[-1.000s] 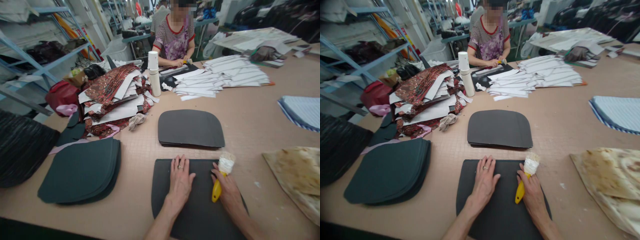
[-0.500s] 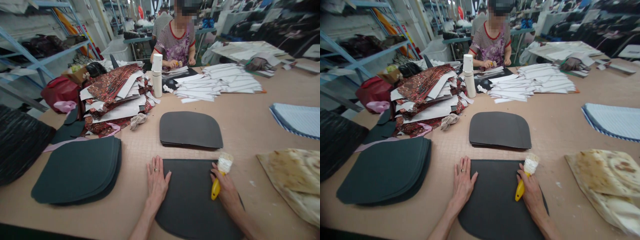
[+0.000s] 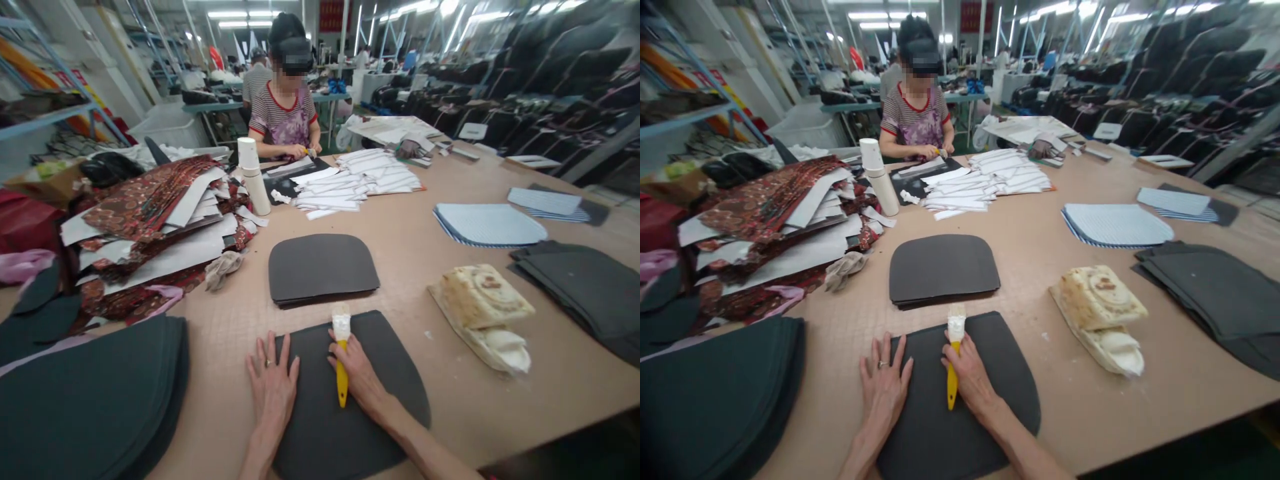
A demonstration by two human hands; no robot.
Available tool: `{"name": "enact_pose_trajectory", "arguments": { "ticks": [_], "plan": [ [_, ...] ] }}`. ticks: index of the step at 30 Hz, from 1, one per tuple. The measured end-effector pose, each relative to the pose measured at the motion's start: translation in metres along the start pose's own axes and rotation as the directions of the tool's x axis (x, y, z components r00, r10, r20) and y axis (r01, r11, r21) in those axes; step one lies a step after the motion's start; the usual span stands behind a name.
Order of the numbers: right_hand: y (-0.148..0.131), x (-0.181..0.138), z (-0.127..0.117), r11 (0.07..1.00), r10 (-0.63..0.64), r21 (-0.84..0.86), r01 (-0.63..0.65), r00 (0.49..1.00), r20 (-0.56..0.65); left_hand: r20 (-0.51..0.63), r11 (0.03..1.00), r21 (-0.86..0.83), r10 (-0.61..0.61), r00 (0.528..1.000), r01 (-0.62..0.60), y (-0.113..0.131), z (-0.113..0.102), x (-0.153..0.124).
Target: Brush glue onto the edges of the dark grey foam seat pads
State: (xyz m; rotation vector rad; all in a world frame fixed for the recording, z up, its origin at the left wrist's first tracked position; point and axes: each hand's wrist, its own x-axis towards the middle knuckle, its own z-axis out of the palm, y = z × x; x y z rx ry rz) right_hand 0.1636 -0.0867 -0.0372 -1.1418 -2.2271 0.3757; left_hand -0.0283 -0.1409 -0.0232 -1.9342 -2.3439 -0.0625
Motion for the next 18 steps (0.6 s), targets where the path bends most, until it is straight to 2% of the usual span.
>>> {"name": "enact_pose_trajectory", "arguments": {
  "ticks": [5,8,11,14,16,18],
  "plan": [
    [0.064,-0.014,-0.029,0.985,0.138,-0.083,-0.151,0.98,-0.145,-0.001,1.0,0.014,-0.001,1.0,0.001,0.001,0.001,0.002],
    [0.085,-0.024,-0.05,0.97,0.191,-0.113,-0.214,0.964,-0.183,0.038,1.0,0.026,-0.005,0.999,0.004,0.002,-0.004,0.004],
    [0.076,-0.033,-0.059,0.978,0.172,-0.097,-0.183,0.979,-0.112,0.041,0.999,0.028,-0.023,0.999,0.022,0.008,-0.015,0.004],
    [0.056,-0.038,-0.057,0.993,0.107,-0.053,-0.107,0.994,0.002,-0.025,1.0,-0.014,0.003,1.0,-0.003,0.031,-0.03,-0.003],
    [0.048,-0.041,-0.053,0.996,0.085,-0.037,-0.084,0.996,0.039,-0.047,0.993,-0.067,0.095,0.994,-0.098,0.054,-0.039,-0.015],
    [0.046,-0.043,-0.051,0.996,0.078,-0.034,-0.077,0.996,0.048,-0.021,0.966,-0.12,0.227,0.974,-0.228,0.075,-0.042,-0.031]
  ]
}}
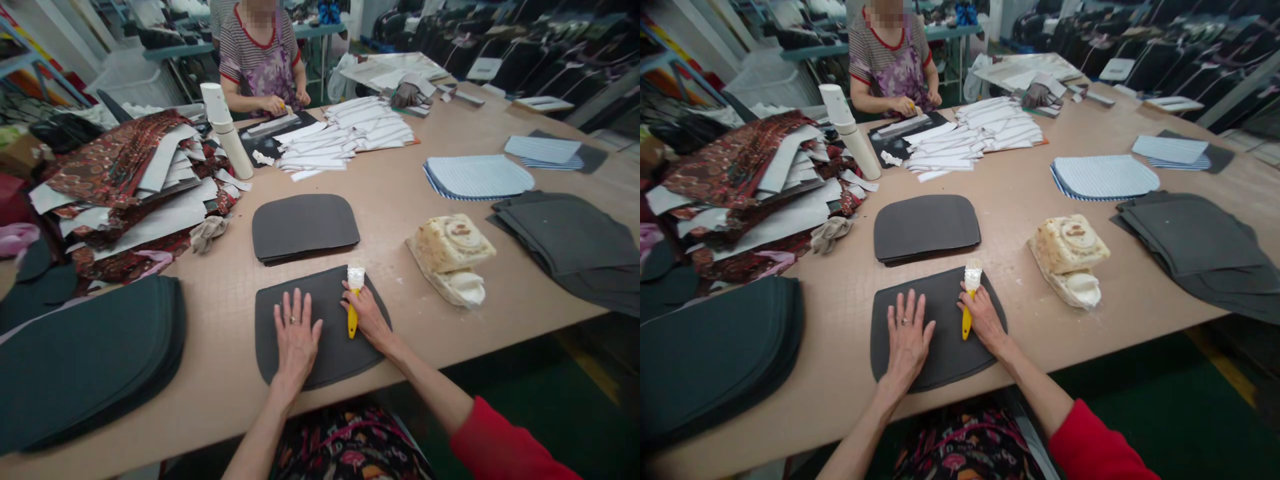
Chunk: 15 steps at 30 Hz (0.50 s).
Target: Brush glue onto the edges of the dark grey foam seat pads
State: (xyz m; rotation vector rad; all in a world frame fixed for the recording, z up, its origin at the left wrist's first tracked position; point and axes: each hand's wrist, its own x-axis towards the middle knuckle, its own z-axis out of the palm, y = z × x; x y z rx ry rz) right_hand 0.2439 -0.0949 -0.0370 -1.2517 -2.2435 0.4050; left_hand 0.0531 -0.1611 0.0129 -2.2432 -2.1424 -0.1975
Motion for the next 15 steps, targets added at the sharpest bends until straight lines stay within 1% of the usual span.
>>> {"name": "enact_pose_trajectory", "arguments": {
  "ticks": [2,3,5,8,11,15],
  "plan": [
    [0.003,-0.001,0.001,1.0,-0.006,-0.001,0.006,1.0,0.001,0.063,0.994,-0.042,0.102,0.993,-0.099,0.013,0.004,-0.014],
    [0.006,-0.001,0.001,1.0,-0.011,-0.001,0.011,1.0,0.001,0.088,0.992,-0.049,0.121,0.989,-0.117,0.015,0.006,-0.021],
    [0.01,0.0,0.0,1.0,-0.024,0.0,0.024,1.0,-0.001,0.106,0.996,-0.028,0.092,0.99,-0.09,0.009,0.01,-0.033],
    [0.006,0.001,-0.005,0.999,-0.044,0.002,0.044,0.999,-0.016,0.091,0.999,0.025,0.022,0.996,-0.024,-0.008,0.012,-0.044],
    [-0.015,-0.002,-0.007,0.997,-0.076,-0.003,0.076,0.996,-0.037,0.076,0.999,0.045,0.015,0.997,-0.018,-0.015,0.012,-0.046],
    [-0.055,-0.016,0.001,0.98,-0.196,0.013,0.196,0.981,0.004,0.042,0.998,0.057,0.026,0.999,-0.028,-0.012,0.014,-0.044]
  ]
}}
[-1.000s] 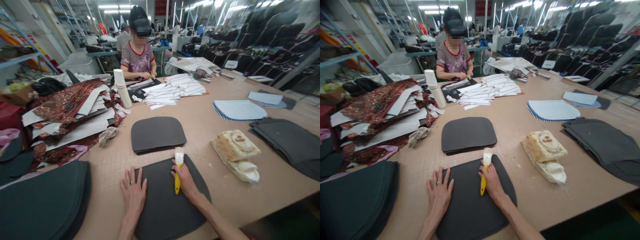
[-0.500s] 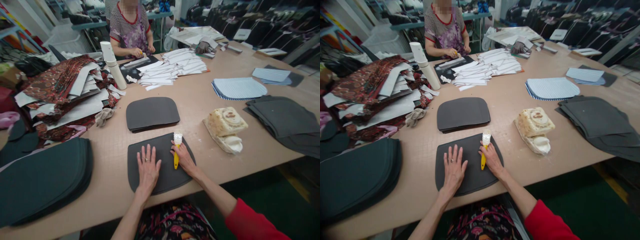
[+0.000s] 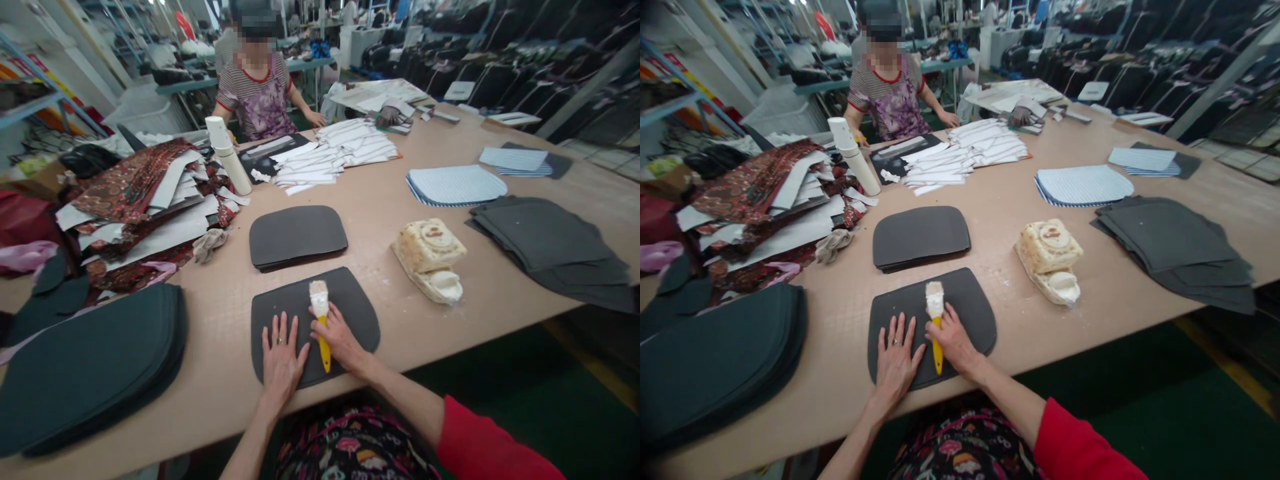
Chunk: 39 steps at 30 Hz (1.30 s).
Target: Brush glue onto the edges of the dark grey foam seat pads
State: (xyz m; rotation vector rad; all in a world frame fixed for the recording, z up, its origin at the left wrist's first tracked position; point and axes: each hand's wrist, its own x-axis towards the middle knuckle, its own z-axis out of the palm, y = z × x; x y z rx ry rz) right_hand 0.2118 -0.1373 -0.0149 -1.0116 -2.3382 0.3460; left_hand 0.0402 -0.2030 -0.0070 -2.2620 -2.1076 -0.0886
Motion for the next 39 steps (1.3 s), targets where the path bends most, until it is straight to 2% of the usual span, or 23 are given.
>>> {"name": "enact_pose_trajectory", "arguments": {
  "ticks": [2,4,10,13,15,18,23,26,30,35,39],
  "plan": [
    [-0.007,-0.004,0.004,1.0,-0.023,0.009,0.023,1.0,0.016,-0.018,1.0,0.002,0.006,1.0,-0.006,0.001,0.001,0.001],
    [0.002,-0.01,0.003,1.0,0.012,0.003,-0.012,1.0,0.001,-0.024,1.0,0.009,0.011,1.0,-0.011,0.0,0.002,0.002],
    [0.078,-0.035,-0.025,0.98,0.192,-0.032,-0.198,0.972,-0.138,-0.022,1.0,0.013,0.009,1.0,-0.009,-0.001,0.003,-0.001],
    [0.098,-0.042,-0.039,0.968,0.234,-0.041,-0.249,0.948,-0.216,-0.021,0.999,-0.051,0.002,1.0,-0.003,-0.004,0.002,-0.002],
    [0.096,-0.041,-0.042,0.971,0.224,-0.033,-0.238,0.946,-0.236,-0.026,0.982,-0.18,-0.059,0.998,0.053,-0.01,0.0,0.004],
    [0.079,-0.033,-0.037,0.987,0.158,0.004,-0.16,0.967,-0.201,-0.039,0.916,-0.348,-0.227,0.973,0.2,-0.028,-0.003,0.023],
    [0.062,-0.029,-0.015,0.997,0.072,0.038,-0.067,0.987,-0.147,-0.02,0.841,-0.389,-0.415,0.91,0.375,-0.071,-0.002,0.049],
    [0.07,-0.039,0.0,0.997,0.072,0.029,-0.068,0.982,-0.174,0.03,0.806,-0.427,-0.441,0.897,0.41,-0.09,0.001,0.053],
    [0.083,-0.049,0.013,0.999,0.048,0.005,-0.049,0.979,-0.198,0.087,0.776,-0.468,-0.435,0.896,0.423,-0.104,0.003,0.066],
    [0.086,-0.05,0.014,0.999,0.003,-0.036,-0.011,0.978,-0.21,0.189,0.727,-0.513,-0.424,0.886,0.457,-0.118,0.004,0.085],
    [0.085,-0.049,0.012,0.998,-0.016,-0.059,0.004,0.977,-0.214,0.275,0.664,-0.546,-0.433,0.858,0.511,-0.127,0.009,0.093]
  ]
}}
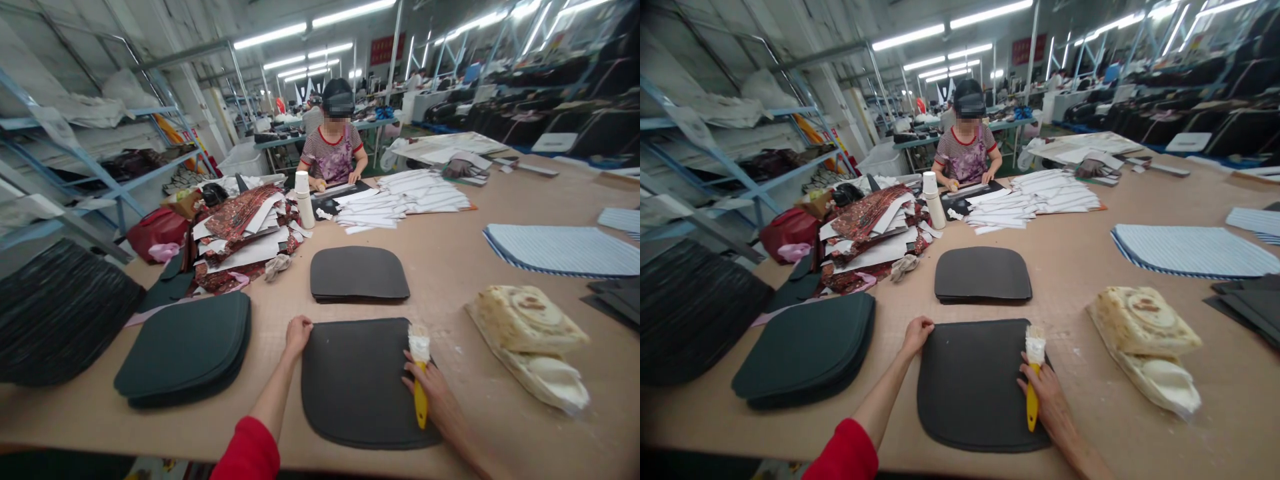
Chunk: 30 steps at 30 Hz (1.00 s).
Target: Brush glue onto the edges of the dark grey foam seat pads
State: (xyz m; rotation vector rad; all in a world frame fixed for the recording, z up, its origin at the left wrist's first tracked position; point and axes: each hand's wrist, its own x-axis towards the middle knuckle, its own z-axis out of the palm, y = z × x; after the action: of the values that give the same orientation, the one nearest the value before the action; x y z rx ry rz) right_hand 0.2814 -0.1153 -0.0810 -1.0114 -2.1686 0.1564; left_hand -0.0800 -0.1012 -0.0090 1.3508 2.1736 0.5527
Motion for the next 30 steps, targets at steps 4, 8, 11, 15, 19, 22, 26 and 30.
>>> {"name": "enact_pose_trajectory", "arguments": {
  "ticks": [4,8,11,15,19,22,26,30],
  "plan": [
    [-0.002,0.001,-0.003,1.0,0.007,-0.001,-0.007,1.0,0.009,0.012,0.997,-0.051,-0.048,0.999,0.049,-0.003,0.001,0.004],
    [-0.005,0.002,-0.006,1.0,0.024,-0.018,-0.023,0.999,0.027,-0.007,0.993,-0.108,-0.043,0.999,0.042,-0.001,-0.001,0.0],
    [-0.006,0.003,-0.006,0.999,0.016,-0.032,-0.015,0.999,0.036,-0.03,0.986,-0.167,-0.016,0.999,0.011,0.002,-0.005,-0.005],
    [-0.005,0.003,-0.006,0.999,0.021,-0.04,-0.019,0.998,0.056,-0.025,0.961,-0.277,-0.002,1.0,-0.005,0.008,-0.008,-0.012],
    [-0.003,0.001,-0.006,0.999,0.022,-0.03,-0.02,0.998,0.065,0.064,0.899,-0.427,-0.083,0.995,0.102,0.009,-0.011,-0.017],
    [-0.001,-0.001,-0.005,0.999,0.043,0.006,-0.043,0.996,0.078,0.223,0.811,-0.524,-0.165,0.961,0.261,0.004,-0.021,-0.028],
    [0.001,-0.002,-0.005,0.996,0.074,0.035,-0.078,0.991,0.113,0.438,0.685,-0.591,-0.17,0.883,0.425,-0.006,-0.04,-0.06],
    [-0.002,0.001,-0.01,0.995,0.09,0.037,-0.096,0.986,0.138,0.543,0.618,-0.599,-0.155,0.826,0.509,-0.012,-0.046,-0.106]
  ]
}}
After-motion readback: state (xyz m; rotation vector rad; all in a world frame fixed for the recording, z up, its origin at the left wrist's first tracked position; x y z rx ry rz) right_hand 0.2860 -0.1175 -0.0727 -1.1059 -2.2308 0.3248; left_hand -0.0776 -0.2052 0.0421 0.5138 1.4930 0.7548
